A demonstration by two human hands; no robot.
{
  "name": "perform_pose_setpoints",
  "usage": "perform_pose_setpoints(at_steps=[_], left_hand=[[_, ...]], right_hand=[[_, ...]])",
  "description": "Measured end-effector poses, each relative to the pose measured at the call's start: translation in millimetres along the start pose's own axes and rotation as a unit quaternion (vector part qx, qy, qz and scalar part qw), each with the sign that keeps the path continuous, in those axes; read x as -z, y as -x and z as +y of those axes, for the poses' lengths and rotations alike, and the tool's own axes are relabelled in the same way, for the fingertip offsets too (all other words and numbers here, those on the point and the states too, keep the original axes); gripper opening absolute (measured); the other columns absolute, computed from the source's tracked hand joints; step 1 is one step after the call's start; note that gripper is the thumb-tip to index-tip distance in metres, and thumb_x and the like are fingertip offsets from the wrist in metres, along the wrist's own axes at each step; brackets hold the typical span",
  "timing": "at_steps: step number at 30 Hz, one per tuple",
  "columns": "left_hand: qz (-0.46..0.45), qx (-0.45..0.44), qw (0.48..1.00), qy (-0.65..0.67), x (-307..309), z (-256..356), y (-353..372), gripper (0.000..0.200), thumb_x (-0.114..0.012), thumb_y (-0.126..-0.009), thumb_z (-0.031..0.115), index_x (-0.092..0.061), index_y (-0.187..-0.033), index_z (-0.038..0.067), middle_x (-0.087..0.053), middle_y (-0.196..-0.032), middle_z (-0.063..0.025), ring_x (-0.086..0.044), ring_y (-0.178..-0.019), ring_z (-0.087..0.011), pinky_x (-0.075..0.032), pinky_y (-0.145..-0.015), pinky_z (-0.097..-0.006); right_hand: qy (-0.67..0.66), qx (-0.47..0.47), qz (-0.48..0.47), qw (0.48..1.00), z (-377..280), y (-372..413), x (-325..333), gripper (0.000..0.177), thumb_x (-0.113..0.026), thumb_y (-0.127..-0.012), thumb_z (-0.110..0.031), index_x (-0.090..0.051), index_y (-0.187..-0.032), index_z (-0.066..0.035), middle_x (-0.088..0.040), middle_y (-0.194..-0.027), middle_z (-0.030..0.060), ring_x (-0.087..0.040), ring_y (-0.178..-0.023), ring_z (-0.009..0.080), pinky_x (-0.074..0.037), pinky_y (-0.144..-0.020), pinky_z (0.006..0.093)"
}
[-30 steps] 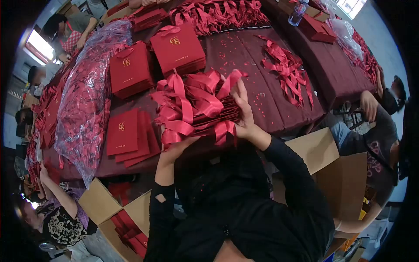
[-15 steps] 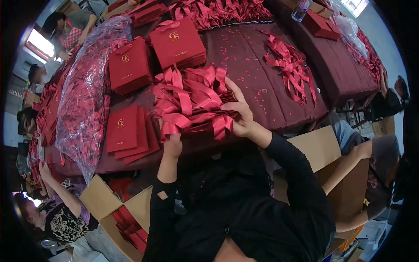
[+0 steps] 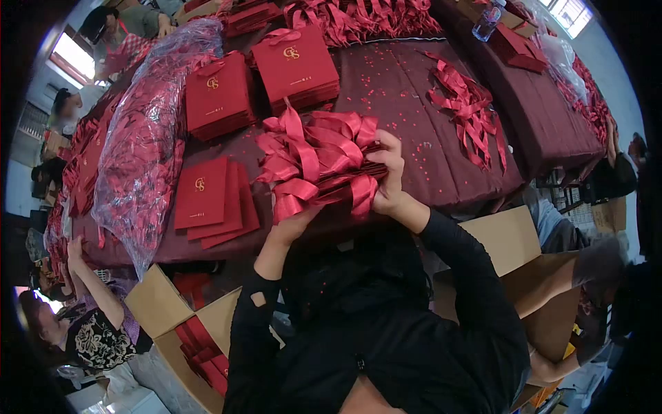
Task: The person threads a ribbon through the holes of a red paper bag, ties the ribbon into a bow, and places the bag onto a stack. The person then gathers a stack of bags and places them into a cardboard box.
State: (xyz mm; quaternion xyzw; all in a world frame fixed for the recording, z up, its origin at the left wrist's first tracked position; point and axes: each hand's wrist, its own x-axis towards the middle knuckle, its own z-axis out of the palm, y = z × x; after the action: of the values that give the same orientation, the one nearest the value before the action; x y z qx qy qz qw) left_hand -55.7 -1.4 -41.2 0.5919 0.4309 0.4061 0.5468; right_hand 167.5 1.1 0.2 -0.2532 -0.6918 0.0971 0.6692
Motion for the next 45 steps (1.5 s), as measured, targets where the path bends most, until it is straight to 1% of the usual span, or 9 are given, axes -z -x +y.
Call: perform_pose_setpoints(at_steps=[6, 10, 15, 21, 26, 28, 30, 37, 45], left_hand=[[0.001, 0.000, 0.906, -0.424, 22.3, -6.2, -6.4, 0.063, -0.076, -0.081, 0.019, -0.045, -0.134, 0.005, -0.051, -0.129, -0.0144, -0.046, -0.126, -0.0291, -0.038, -0.105, -0.0408], [0.024, -0.152, 0.978, -0.144, 14.8, 71.1, 4.7, 0.051, -0.078, -0.074, 0.018, -0.057, -0.119, 0.005, -0.053, -0.125, -0.0156, -0.051, -0.117, -0.0352, -0.040, -0.099, -0.0451], [-0.105, -0.332, 0.866, -0.359, 7.4, 139.2, 7.9, 0.051, -0.068, -0.071, 0.020, -0.055, -0.117, 0.003, -0.054, -0.118, -0.0187, -0.046, -0.111, -0.0369, -0.035, -0.094, -0.0434], [0.063, -0.352, 0.844, -0.401, -5.0, 165.5, 6.1, 0.069, -0.075, -0.068, 0.024, -0.049, -0.129, 0.005, -0.052, -0.124, -0.0154, -0.045, -0.118, -0.0361, -0.031, -0.098, -0.0432], [0.037, -0.153, 0.967, 0.202, -20.8, 127.2, 3.9, 0.093, -0.081, -0.067, -0.005, -0.027, -0.142, 0.008, -0.048, -0.131, -0.0133, -0.052, -0.118, -0.0224, -0.048, -0.099, -0.0352], [0.012, -0.130, 0.983, 0.127, -24.3, 99.2, 3.3, 0.091, -0.081, -0.068, -0.003, -0.028, -0.141, 0.007, -0.050, -0.128, -0.0114, -0.056, -0.113, -0.0217, -0.047, -0.099, -0.0348], [0.020, -0.103, 0.986, 0.127, -29.2, 75.1, -1.8, 0.087, -0.082, -0.067, -0.003, -0.031, -0.136, 0.006, -0.052, -0.125, -0.0098, -0.055, -0.114, -0.0196, -0.046, -0.099, -0.0342], [0.069, -0.104, 0.988, 0.094, -32.0, 60.9, -1.3, 0.086, -0.088, -0.062, 0.006, -0.033, -0.128, 0.005, -0.051, -0.123, -0.0103, -0.054, -0.112, -0.0205, -0.046, -0.097, -0.0339], [0.088, -0.069, 0.992, 0.061, -33.5, 30.4, -8.1, 0.074, -0.087, -0.065, 0.005, -0.039, -0.122, 0.003, -0.058, -0.112, -0.0094, -0.059, -0.102, -0.0186, -0.048, -0.091, -0.0330]], right_hand=[[-0.121, -0.232, -0.031, 0.965, -26.2, -22.1, 7.2, 0.090, -0.075, -0.077, -0.008, -0.016, -0.146, -0.007, -0.026, -0.145, 0.0172, -0.032, -0.135, 0.0247, -0.027, -0.111, 0.0370], [-0.058, -0.283, -0.223, 0.931, -61.4, -84.8, 37.5, 0.105, -0.082, -0.070, -0.017, -0.013, -0.148, -0.006, -0.038, -0.141, 0.0189, -0.040, -0.131, 0.0294, -0.029, -0.111, 0.0407], [0.093, -0.197, -0.390, 0.895, -80.8, -106.7, 43.6, 0.104, -0.084, -0.066, -0.027, -0.022, -0.147, -0.007, -0.052, -0.129, 0.0223, -0.048, -0.124, 0.0348, -0.034, -0.107, 0.0418], [-0.129, -0.335, -0.155, 0.921, -61.0, -67.0, 43.6, 0.084, -0.085, -0.069, -0.015, -0.037, -0.137, -0.002, -0.044, -0.139, 0.0102, -0.046, -0.125, 0.0198, -0.036, -0.106, 0.0356], [-0.017, -0.347, -0.364, 0.864, 17.5, 16.2, 72.0, 0.085, -0.076, -0.077, -0.032, -0.031, -0.145, -0.006, -0.037, -0.146, 0.0130, -0.037, -0.133, 0.0234, -0.028, -0.112, 0.0392], [-0.051, -0.410, -0.452, 0.791, 34.9, 47.1, 73.4, 0.085, -0.071, -0.082, -0.041, -0.030, -0.148, -0.008, -0.033, -0.150, 0.0141, -0.033, -0.137, 0.0248, -0.024, -0.114, 0.0408], [-0.144, -0.586, -0.273, 0.749, -0.5, 29.4, 64.2, 0.044, -0.061, -0.093, -0.024, -0.053, -0.133, -0.006, -0.058, -0.129, 0.0099, -0.057, -0.115, 0.0220, -0.044, -0.100, 0.0346], [-0.171, -0.371, -0.237, 0.882, -41.9, -2.3, 31.7, 0.033, -0.062, -0.094, -0.028, -0.063, -0.116, -0.004, -0.067, -0.105, 0.0081, -0.065, -0.093, 0.0189, -0.053, -0.084, 0.0342], [-0.270, -0.443, -0.241, 0.820, -2.3, 34.7, 28.7, 0.053, -0.047, -0.099, -0.033, -0.041, -0.139, 0.000, -0.046, -0.139, 0.0158, -0.050, -0.123, 0.0285, -0.049, -0.097, 0.0424]])
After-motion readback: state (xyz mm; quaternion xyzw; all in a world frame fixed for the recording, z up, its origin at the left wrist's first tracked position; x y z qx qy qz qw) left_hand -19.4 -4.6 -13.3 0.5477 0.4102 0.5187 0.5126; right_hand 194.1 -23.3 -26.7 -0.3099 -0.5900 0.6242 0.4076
